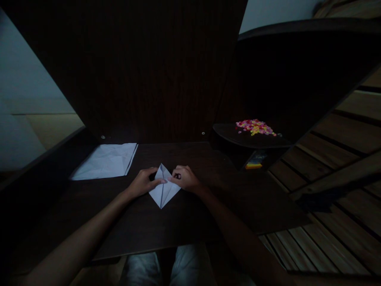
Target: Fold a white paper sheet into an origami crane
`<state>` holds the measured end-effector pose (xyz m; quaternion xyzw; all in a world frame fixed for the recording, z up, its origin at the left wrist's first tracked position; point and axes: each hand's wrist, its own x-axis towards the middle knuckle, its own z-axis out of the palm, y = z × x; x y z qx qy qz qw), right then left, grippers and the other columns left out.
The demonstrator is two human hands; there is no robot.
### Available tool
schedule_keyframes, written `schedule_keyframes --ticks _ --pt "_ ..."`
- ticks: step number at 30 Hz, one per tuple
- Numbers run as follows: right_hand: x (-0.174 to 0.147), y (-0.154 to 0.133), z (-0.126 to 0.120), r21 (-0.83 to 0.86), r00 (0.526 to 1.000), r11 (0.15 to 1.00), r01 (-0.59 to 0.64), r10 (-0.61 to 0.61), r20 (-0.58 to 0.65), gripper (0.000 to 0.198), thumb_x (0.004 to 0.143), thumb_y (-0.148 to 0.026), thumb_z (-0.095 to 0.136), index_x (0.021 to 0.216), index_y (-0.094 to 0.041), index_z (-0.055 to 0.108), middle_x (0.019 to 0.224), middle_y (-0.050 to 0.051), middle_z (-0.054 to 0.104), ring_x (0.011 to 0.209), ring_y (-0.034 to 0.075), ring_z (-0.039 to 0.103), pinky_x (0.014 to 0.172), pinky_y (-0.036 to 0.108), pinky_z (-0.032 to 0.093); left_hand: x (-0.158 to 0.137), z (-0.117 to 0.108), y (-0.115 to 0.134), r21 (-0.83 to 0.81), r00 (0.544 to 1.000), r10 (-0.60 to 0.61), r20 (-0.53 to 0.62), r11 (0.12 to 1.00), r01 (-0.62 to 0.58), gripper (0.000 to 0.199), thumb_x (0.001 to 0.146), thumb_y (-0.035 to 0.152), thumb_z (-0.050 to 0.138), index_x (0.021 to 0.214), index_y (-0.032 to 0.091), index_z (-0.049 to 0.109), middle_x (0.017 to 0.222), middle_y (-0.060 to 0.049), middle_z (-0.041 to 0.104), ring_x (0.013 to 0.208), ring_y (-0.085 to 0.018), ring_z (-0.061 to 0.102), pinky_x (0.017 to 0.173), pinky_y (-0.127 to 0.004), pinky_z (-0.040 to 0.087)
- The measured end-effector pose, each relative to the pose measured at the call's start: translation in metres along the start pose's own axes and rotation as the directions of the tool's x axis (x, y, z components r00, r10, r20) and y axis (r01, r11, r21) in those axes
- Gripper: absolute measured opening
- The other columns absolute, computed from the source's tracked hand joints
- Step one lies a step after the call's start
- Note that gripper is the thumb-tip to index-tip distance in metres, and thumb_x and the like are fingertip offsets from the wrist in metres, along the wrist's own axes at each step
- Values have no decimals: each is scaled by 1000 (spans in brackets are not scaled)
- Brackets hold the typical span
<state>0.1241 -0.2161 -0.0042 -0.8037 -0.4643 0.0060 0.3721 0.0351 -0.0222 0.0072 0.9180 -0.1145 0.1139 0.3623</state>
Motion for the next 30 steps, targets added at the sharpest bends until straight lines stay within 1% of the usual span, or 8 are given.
schedule_keyframes --ticks 5,9,13,16,19,21,24,30 --pt "2 -1 3 -49 1000 999 7 -7 -9 21 79 -29 64 62 -16 62 66 0 56 62 11 51 63 25 34 0 2 0 51 1000 6 -6 999 -5 25 75 35 65 89 15 63 85 -6 66 77 -20 61 71 -28 46" --pt "2 -7 4 -102 1000 995 13 -14 -12 24 79 -33 64 62 -16 60 64 -2 54 61 10 49 67 27 32 0 4 4 47 1000 -16 -4 999 16 23 76 33 63 91 15 63 86 -6 67 78 -20 62 71 -29 47" --pt "1 -16 5 -132 999 991 35 -36 1 26 72 -41 70 69 -17 59 66 -2 53 64 12 48 70 28 31 -1 8 6 6 1000 25 4 1000 -26 25 77 28 62 99 16 63 94 -6 68 86 -21 63 78 -30 47" --pt "1 -20 9 -120 998 991 53 -56 -24 26 74 -40 69 67 -17 59 68 -1 54 66 13 49 70 28 32 -1 12 7 9 999 52 0 999 -52 24 76 23 61 100 16 62 96 -7 68 89 -21 63 81 -31 47" --pt "3 -21 13 -68 993 994 83 -88 -76 16 78 -32 65 72 -17 62 71 1 58 71 14 52 71 29 34 -1 13 9 31 999 43 -5 999 -42 24 78 23 59 101 17 61 97 -6 68 90 -21 63 81 -31 47" --pt "3 -21 14 -8 987 995 101 -101 -122 11 80 -28 63 76 -18 64 73 1 60 72 15 54 72 30 36 0 14 11 17 1000 30 -3 999 -30 29 78 25 60 106 18 58 100 -5 67 93 -21 63 82 -30 47" --pt "4 -23 13 122 977 983 140 -118 -178 11 81 -27 62 78 -17 67 77 3 62 74 16 56 73 31 40 0 15 11 -2 1000 29 -5 1000 -29 36 76 26 63 110 19 55 102 -5 67 93 -21 63 81 -30 47" --pt "3 -26 13 339 970 924 176 -105 -218 14 81 -29 62 82 -18 71 77 4 63 73 16 58 67 29 46 1 20 5 73 995 92 -43 993 -88 17 75 25 65 90 17 62 88 -4 67 84 -20 62 78 -30 46"
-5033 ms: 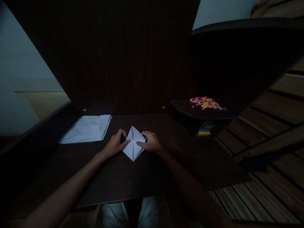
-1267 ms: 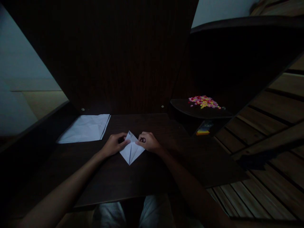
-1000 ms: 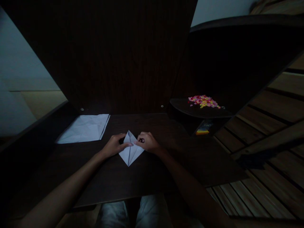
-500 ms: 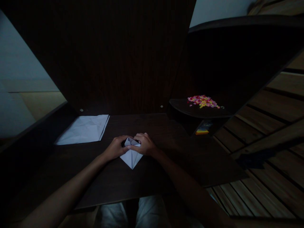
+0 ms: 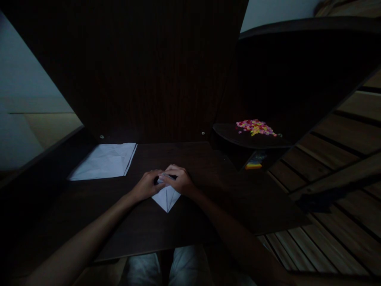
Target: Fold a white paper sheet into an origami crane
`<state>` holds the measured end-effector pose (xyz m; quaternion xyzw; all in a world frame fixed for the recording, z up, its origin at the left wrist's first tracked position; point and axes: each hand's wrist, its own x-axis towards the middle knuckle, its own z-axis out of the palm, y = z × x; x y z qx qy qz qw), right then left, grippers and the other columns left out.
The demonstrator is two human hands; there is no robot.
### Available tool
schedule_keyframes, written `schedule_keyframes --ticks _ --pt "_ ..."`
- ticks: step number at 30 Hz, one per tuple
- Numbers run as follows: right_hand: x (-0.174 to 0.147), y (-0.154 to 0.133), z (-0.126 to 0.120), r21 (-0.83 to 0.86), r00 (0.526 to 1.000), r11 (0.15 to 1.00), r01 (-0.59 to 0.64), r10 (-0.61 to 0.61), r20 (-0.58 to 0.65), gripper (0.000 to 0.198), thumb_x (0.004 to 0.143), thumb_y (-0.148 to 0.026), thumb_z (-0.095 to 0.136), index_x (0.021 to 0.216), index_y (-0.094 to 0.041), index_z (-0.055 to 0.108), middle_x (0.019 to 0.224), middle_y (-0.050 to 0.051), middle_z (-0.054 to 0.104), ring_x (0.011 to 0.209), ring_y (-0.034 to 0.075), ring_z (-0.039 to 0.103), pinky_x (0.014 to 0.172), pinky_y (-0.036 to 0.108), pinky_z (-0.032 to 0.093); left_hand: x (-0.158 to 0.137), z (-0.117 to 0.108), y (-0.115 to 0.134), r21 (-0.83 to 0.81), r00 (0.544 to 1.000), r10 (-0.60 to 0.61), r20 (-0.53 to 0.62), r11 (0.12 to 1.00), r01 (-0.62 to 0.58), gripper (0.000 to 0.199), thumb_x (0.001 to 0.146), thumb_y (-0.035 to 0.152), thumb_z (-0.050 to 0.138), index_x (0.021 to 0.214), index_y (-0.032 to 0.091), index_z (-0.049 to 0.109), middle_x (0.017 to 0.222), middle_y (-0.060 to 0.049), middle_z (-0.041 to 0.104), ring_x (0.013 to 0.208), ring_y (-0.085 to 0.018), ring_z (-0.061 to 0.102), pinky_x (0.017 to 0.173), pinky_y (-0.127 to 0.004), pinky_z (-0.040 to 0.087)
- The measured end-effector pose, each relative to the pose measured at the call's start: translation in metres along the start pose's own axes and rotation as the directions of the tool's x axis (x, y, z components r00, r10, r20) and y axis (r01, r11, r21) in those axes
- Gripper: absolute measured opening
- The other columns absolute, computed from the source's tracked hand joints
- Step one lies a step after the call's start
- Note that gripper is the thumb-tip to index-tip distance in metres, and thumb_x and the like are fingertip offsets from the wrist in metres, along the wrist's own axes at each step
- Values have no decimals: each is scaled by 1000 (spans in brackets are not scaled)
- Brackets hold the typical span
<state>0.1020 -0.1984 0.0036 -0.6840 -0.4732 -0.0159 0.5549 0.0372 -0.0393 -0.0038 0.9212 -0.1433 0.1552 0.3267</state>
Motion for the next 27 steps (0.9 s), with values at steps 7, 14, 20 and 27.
schedule_keyframes --ticks 7,14,20,27 --pt "0 -7 -1 28 999 1000 0 2 -51 16 82 -29 61 86 -19 72 77 4 61 72 15 58 63 27 46 0 -1 -1 22 998 52 36 998 -53 13 77 26 65 83 15 66 82 -6 65 79 -20 61 75 -31 46" --pt "0 -2 0 -20 995 999 -48 46 -92 19 83 -31 58 93 -19 70 78 3 61 67 13 54 60 26 42 0 -4 0 -22 998 45 52 999 -44 19 78 29 65 93 18 67 91 -6 67 85 -20 61 79 -31 46" --pt "2 3 -5 -49 993 995 -88 83 -86 20 85 -29 55 71 -17 64 69 2 57 65 13 53 60 26 40 1 -6 0 -55 997 10 79 998 -6 22 80 33 62 93 15 65 89 -7 66 83 -20 60 77 -30 46" --pt "2 3 -2 -28 979 987 -156 151 -137 18 83 -30 55 73 -18 62 69 1 59 64 13 53 60 25 41 1 -7 -2 -27 993 32 109 999 -29 18 82 33 58 86 16 64 84 -6 64 81 -19 59 75 -29 45"
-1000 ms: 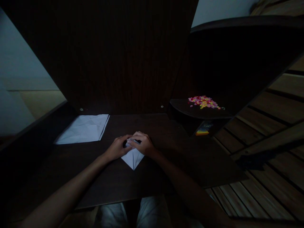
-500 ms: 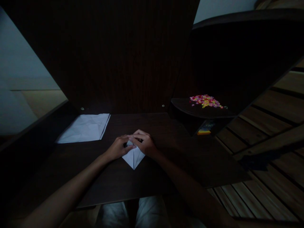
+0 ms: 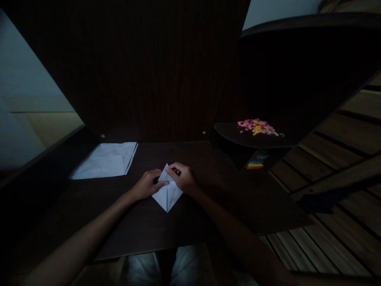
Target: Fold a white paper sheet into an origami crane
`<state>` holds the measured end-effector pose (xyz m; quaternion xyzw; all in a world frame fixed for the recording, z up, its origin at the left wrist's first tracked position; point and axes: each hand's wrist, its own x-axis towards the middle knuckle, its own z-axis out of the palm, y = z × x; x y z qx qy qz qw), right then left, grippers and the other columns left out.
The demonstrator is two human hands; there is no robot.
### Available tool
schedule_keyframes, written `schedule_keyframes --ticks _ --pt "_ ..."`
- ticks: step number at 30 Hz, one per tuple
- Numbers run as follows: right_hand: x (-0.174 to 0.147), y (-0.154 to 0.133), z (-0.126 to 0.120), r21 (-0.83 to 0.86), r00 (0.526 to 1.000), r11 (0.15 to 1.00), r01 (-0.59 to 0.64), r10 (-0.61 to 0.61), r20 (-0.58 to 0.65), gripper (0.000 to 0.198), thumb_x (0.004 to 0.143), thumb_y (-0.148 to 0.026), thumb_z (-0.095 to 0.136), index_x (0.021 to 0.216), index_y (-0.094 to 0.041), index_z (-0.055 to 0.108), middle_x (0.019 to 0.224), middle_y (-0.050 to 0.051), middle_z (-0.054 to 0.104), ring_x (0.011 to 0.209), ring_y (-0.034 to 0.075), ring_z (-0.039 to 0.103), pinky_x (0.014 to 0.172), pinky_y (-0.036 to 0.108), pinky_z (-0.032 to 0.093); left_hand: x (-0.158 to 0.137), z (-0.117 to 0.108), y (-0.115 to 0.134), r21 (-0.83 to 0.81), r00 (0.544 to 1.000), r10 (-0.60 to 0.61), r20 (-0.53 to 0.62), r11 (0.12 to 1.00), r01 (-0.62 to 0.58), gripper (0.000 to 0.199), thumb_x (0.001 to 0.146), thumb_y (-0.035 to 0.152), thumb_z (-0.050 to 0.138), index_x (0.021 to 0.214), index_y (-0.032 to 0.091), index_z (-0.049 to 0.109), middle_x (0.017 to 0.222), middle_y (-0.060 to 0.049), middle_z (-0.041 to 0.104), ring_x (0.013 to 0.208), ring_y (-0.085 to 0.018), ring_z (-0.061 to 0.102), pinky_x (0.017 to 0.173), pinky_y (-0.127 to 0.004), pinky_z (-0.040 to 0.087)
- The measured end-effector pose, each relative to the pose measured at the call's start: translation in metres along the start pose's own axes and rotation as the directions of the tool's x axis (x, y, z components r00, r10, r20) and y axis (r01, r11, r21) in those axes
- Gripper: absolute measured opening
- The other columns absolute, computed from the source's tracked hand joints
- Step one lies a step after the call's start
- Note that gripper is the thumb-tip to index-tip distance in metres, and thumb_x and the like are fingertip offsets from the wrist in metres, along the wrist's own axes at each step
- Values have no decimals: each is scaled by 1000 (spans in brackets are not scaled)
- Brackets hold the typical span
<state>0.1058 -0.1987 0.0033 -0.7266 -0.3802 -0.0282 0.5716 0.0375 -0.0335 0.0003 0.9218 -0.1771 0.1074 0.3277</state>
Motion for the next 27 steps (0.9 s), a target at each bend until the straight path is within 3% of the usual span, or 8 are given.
schedule_keyframes --ticks 3,12,18,24,27 --pt "0 -2 0 19 1000 1000 12 -12 -28 14 82 -30 57 80 -18 64 72 1 60 66 13 54 60 25 41 0 0 -1 2 1000 1 4 1000 -1 18 83 33 57 87 16 64 85 -6 64 82 -19 59 77 -29 45" --pt "0 -5 1 63 1000 998 -20 20 3 14 82 -29 56 75 -19 61 71 0 59 66 13 54 62 25 42 -1 -3 2 9 999 17 35 1000 -17 16 84 31 55 88 17 64 88 -7 63 86 -20 58 79 -30 45" --pt "2 1 -7 -88 996 996 33 -25 84 17 84 -30 56 74 -18 61 67 -1 55 61 12 48 57 24 38 -2 -8 3 17 1000 8 26 1000 -8 14 86 25 51 87 16 62 85 -6 63 80 -18 58 74 -29 45" --pt "4 18 -18 -316 954 934 168 -72 292 12 78 -28 64 73 -17 61 70 1 54 69 14 48 65 27 38 -3 -13 -5 52 997 -69 -26 996 70 14 86 27 52 86 16 60 81 -4 62 74 -17 58 67 -27 43" --pt "4 22 -20 -365 944 913 184 -61 324 12 78 -25 64 71 -16 60 73 2 55 71 15 49 66 27 39 -3 -14 -7 72 998 -51 -43 996 54 13 84 26 55 88 15 60 84 -5 63 79 -19 58 71 -28 44"
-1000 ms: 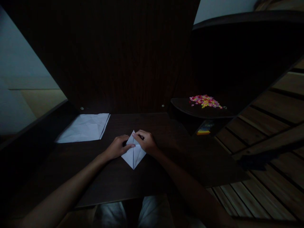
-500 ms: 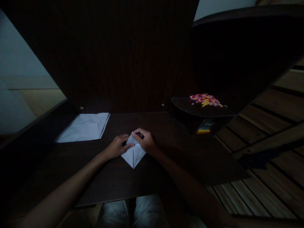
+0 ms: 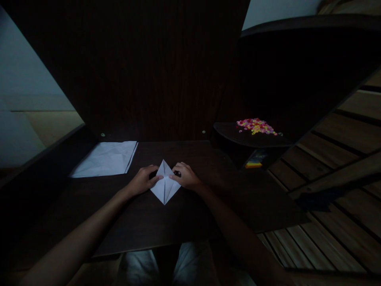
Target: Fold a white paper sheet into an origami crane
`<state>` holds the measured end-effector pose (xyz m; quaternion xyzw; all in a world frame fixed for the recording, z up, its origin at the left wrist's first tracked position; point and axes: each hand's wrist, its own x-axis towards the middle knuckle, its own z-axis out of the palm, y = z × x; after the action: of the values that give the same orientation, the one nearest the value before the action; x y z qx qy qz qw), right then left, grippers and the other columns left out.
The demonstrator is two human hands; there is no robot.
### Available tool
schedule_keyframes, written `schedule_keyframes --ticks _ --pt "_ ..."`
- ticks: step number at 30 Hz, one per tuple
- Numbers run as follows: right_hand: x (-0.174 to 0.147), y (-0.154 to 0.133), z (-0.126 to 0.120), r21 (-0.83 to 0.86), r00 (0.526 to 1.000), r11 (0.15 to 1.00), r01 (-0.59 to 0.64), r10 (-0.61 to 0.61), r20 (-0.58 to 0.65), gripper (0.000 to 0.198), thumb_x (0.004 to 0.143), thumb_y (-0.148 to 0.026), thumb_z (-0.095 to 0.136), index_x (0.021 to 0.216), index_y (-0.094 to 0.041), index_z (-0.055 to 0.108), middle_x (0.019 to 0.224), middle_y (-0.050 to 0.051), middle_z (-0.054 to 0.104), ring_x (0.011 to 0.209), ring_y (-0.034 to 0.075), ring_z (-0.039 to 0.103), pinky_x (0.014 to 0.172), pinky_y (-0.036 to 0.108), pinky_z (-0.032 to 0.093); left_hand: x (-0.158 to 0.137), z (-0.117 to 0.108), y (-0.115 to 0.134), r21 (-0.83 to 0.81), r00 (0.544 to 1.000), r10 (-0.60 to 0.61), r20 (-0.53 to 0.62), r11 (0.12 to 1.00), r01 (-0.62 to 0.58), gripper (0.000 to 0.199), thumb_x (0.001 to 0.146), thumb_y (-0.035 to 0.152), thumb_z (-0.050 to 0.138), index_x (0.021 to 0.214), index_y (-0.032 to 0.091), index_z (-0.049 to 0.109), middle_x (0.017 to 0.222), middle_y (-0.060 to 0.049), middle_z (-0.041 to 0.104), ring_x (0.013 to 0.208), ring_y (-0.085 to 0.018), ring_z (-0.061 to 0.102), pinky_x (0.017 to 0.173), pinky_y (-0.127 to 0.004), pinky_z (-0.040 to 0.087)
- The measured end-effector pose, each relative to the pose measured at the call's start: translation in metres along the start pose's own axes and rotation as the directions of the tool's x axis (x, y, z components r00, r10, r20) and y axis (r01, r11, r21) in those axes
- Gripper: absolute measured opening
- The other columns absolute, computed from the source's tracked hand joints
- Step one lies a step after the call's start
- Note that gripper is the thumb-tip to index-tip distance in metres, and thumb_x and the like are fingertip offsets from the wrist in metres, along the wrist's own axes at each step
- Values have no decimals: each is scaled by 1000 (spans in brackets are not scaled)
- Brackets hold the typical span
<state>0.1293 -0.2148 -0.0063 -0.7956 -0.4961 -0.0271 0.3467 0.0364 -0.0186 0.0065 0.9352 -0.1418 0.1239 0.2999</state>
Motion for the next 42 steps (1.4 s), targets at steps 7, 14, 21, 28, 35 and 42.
schedule_keyframes --ticks 7,14,21,28,35,42 --pt "-1 2 3 17 1000 1000 3 -3 -16 11 77 -26 66 72 -17 62 74 2 56 73 15 51 66 27 39 2 -2 -2 64 999 47 0 997 -47 15 83 28 56 73 17 59 75 -4 59 75 -18 55 70 -29 44" --pt "4 -1 8 13 997 999 -33 34 -70 18 73 -23 69 61 -17 56 67 0 53 66 14 48 61 25 37 3 1 0 69 1000 3 -31 998 -1 19 81 25 57 64 17 55 70 -3 55 71 -17 54 67 -28 43" --pt "3 -2 11 -13 990 993 -117 116 -84 16 72 -27 69 73 -18 55 67 -2 51 63 13 47 59 25 36 1 6 2 -40 986 -137 -98 990 133 16 77 24 60 88 18 50 74 0 55 67 -15 54 62 -27 43" --pt "0 -5 10 -66 973 983 -171 157 -171 32 73 -30 67 99 -21 48 88 3 56 76 17 51 70 30 42 -1 8 2 17 983 -41 -180 999 45 15 80 24 58 92 18 52 95 -4 48 77 -15 53 72 -30 47" --pt "-1 -6 6 -201 988 978 -60 30 -153 10 80 -27 61 88 -21 61 96 8 54 92 23 47 79 37 44 -1 9 -1 140 986 63 -154 989 -41 20 84 27 54 95 19 68 119 -10 46 103 -24 49 92 -42 44" --pt "-5 -3 7 -192 995 978 81 -91 -42 20 84 -25 56 97 -23 71 105 9 60 99 24 47 86 42 44 -3 6 -3 251 996 81 27 964 -85 30 89 31 47 110 19 66 119 -11 58 112 -27 47 93 -46 40"
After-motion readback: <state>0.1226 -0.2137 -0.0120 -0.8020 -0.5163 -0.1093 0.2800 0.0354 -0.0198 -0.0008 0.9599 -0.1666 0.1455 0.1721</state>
